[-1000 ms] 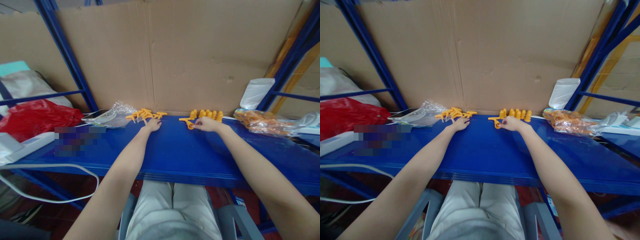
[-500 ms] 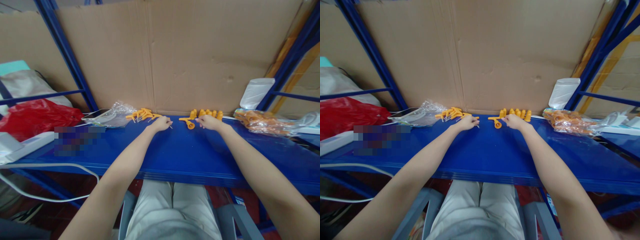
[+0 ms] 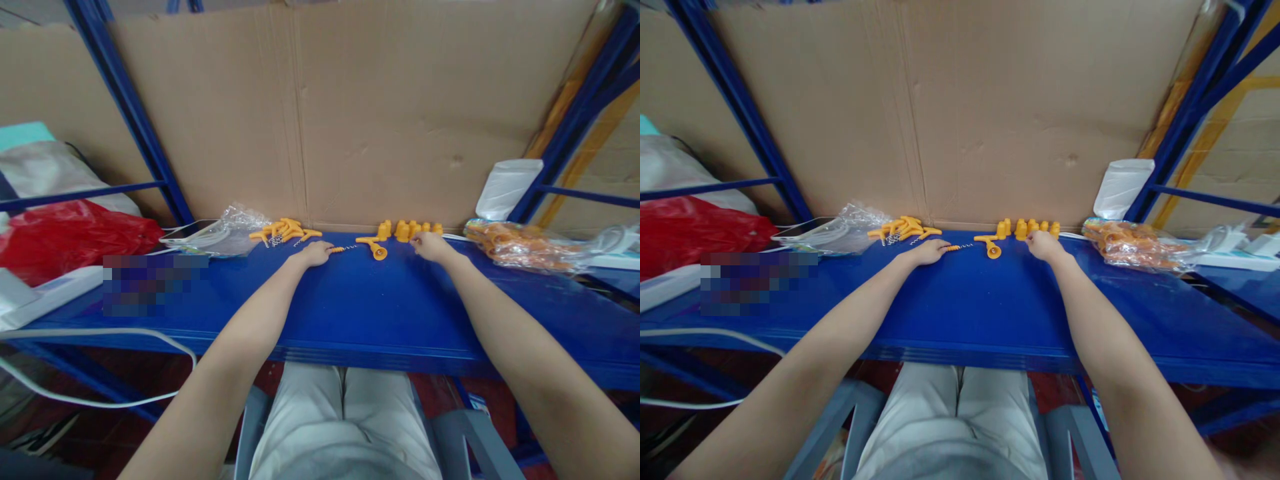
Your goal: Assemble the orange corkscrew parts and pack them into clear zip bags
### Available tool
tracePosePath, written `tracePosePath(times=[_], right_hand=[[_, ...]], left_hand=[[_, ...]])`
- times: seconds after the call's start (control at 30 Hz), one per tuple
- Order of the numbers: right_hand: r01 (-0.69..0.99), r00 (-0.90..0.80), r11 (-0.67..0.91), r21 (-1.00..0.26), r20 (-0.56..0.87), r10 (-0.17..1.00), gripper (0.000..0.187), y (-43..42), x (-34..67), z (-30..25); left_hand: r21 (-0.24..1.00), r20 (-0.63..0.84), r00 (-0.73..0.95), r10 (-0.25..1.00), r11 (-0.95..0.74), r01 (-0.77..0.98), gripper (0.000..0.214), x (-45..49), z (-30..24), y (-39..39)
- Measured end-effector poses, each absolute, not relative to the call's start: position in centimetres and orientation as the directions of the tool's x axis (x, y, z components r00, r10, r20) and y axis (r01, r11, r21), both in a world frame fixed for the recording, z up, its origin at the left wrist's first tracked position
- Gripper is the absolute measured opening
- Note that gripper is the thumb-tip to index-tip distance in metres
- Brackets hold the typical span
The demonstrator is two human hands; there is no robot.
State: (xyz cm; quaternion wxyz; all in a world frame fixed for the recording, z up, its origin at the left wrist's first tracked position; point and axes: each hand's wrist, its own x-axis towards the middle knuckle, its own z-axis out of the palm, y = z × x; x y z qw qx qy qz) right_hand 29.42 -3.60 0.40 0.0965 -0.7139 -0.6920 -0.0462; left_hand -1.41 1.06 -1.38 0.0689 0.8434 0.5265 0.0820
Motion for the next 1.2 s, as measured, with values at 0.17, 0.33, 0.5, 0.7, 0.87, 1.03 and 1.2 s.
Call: tracePosePath(times=[0.17, 0.33, 0.5, 0.7, 0.87, 1.03, 1.2], right_hand=[[0.995, 0.008, 0.003, -0.095, 0.114, 0.993, 0.031, -2.0, 29.7, -0.6], [0.995, 0.078, -0.082, -0.061, -0.075, 0.994, 0.029, -0.4, 28.9, 0.7], [0.998, 0.062, -0.061, -0.022, 0.04, 0.997, 0.028, 0.2, 29.3, 0.3], [0.979, 0.19, -0.169, -0.114, 0.215, 0.958, 0.03, -1.2, 31.0, 0.0], [0.832, 0.551, -0.483, -0.272, 0.317, 0.772, 0.043, -2.9, 32.0, 0.4], [0.82, 0.572, -0.486, -0.303, 0.385, 0.725, 0.057, -3.1, 33.3, -1.2], [0.775, 0.599, -0.471, -0.42, 0.251, 0.761, 0.052, -2.3, 34.2, -1.8]], left_hand=[[0.183, 0.038, 0.431, 0.901, -0.431, 0.884, 0.045, -1.1, -0.6, 0.2], [0.199, 0.063, 0.43, 0.901, -0.433, 0.879, 0.041, -1.1, -0.6, -0.1], [0.208, 0.096, 0.439, 0.893, -0.449, 0.869, 0.037, -1.1, -0.7, 0.2], [0.241, 0.173, 0.341, 0.924, -0.375, 0.895, 0.036, -1.1, -0.7, 0.3], [0.242, 0.209, 0.08, 0.975, -0.131, 0.961, 0.053, -1.2, -0.1, -0.3], [0.337, 0.162, 0.092, 0.982, -0.143, 0.93, 0.078, -1.9, 0.0, -0.3], [0.348, 0.135, 0.224, 0.965, -0.258, 0.901, 0.063, -2.2, 0.0, 0.1]])
